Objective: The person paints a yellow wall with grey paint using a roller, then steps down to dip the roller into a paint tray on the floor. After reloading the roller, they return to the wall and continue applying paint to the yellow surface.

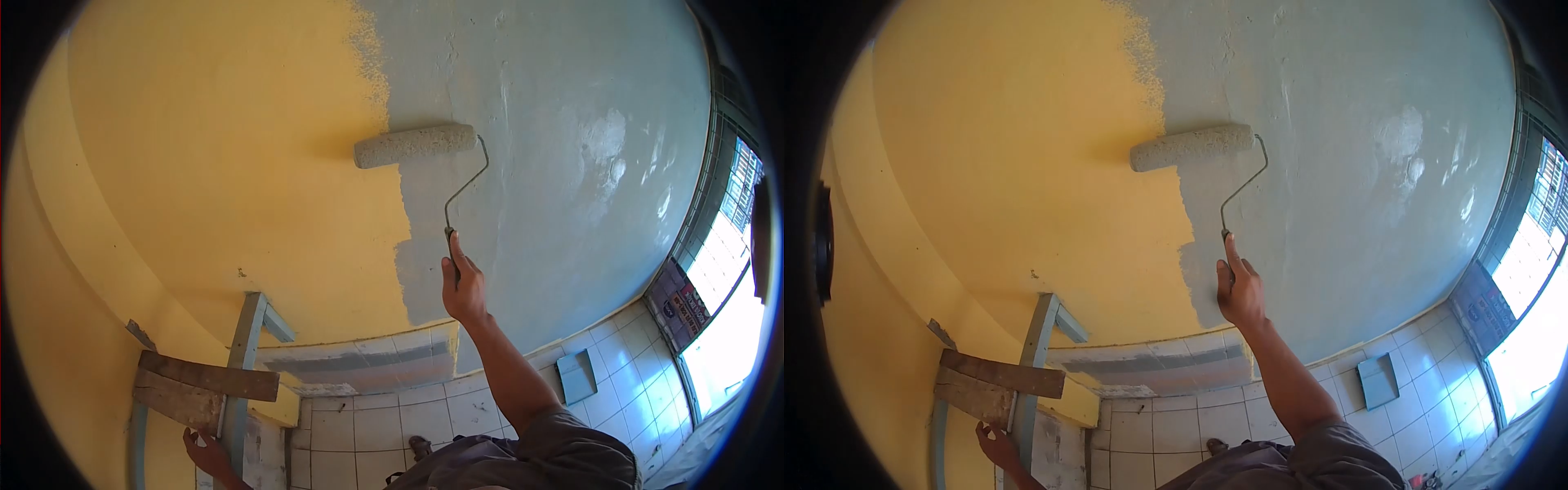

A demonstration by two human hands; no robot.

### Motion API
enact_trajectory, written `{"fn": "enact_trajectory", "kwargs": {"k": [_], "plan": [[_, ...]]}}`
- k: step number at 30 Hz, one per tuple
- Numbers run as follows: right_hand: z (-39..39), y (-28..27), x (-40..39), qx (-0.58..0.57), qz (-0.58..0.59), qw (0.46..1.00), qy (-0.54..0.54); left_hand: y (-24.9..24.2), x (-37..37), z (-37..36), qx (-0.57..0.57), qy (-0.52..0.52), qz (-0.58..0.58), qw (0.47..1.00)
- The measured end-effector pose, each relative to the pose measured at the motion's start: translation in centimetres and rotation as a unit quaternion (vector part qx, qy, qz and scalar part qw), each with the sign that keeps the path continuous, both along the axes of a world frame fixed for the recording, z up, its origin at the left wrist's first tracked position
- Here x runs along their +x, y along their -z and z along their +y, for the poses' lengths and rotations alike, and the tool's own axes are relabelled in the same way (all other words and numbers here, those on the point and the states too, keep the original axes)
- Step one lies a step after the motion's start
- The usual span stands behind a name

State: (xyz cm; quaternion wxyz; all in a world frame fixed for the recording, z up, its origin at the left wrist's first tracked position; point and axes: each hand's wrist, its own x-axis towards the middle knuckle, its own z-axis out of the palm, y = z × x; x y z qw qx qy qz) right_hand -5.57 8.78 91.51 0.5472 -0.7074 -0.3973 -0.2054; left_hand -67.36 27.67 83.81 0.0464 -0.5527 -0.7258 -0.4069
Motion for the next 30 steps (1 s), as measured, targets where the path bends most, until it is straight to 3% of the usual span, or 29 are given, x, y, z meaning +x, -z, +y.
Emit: {"fn": "enact_trajectory", "kwargs": {"k": [3,5,11,15,17,21,24,27,30], "plan": [[-0.6,-2.6,-0.7,0.037,0.022,0.999,-0.025,-0.8,0.0,-0.6,-0.023,0.023,-0.008,0.999],[-0.6,-6.8,-1.1,0.095,0.208,0.962,-0.149,-1.1,0.5,-0.7,-0.024,0.024,-0.014,0.999],[0.9,-12.4,1.8,0.108,0.104,0.984,-0.099,-0.4,-0.1,-0.3,-0.01,0.028,-0.007,1.0],[1.1,-6.6,2.4,0.139,0.077,0.983,-0.092,-0.4,-0.1,-0.5,-0.01,0.021,0.002,1.0],[0.2,-2.8,2.1,0.068,0.104,0.989,-0.075,-0.6,0.0,-0.6,-0.014,0.025,-0.01,1.0],[-1.3,3.0,0.8,0.037,0.157,0.985,-0.052,-0.6,0.0,-0.7,-0.011,0.037,-0.02,0.999],[-1.7,7.1,0.3,0.069,0.109,0.991,-0.041,-0.5,0.1,-0.4,-0.013,0.024,-0.017,0.999],[-2.2,9.7,-0.4,0.058,0.139,0.988,-0.046,-0.3,-0.2,-0.5,-0.012,0.026,-0.04,0.999],[-1.5,8.7,-0.1,0.072,0.15,0.985,-0.04,0.0,-0.4,-0.3,0.004,0.008,-0.011,1.0]]}}
